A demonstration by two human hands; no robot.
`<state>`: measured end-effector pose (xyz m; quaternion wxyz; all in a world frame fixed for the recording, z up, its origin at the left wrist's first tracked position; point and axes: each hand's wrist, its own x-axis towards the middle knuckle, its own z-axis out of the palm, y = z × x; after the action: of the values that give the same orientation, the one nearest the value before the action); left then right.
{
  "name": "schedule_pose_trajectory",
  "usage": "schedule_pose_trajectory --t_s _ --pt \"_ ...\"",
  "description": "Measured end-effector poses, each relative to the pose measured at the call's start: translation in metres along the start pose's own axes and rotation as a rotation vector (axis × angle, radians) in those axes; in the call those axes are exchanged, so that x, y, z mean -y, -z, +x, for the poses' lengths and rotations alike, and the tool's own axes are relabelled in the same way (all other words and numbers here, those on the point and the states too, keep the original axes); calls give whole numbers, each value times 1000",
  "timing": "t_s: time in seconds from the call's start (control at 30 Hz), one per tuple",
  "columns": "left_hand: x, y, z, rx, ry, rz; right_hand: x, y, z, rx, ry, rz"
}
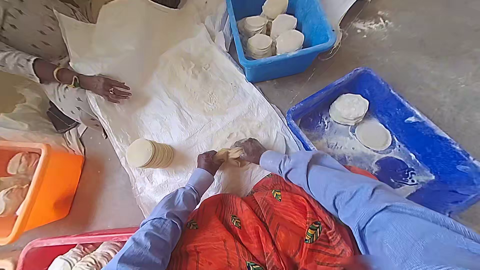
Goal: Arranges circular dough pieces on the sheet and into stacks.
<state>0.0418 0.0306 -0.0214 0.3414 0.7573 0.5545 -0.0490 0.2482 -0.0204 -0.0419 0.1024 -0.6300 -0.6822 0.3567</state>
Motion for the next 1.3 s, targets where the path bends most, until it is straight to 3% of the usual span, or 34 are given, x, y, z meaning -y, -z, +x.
schedule_pose_trajectory --t_s 0.13,0.27,0.4,0.53,0.67,0.77,0.93,1.07,1.2,1.3 --pt "8 1 -16 -130 -61 -79 1 7 -12 -80 100 84" --pt "2 2 0 -21 -18 -18 2 -2 1 0 4 -7" --pt "15 -3 -12 -143 -123 -42 -3 2 -9 -105 101 53" --pt "8 -2 1 31 -29 16 0 1 1 -3 2 -12" --pt "9 2 -16 -47 -47 -24 1 9 -11 -69 78 66" --pt "8 1 -4 10 15 -2 1 2 1 -4 -19 15" --pt "11 0 -15 -85 -68 -47 -1 1 -8 -90 99 63" --pt "3 0 5 46 31 56 2 0 1 1 -4 -25" --pt "9 2 -16 -73 -50 -8 -2 4 -11 -91 82 58" --pt "9 -2 -3 13 16 0 -5 -8 2 -17 8 21"
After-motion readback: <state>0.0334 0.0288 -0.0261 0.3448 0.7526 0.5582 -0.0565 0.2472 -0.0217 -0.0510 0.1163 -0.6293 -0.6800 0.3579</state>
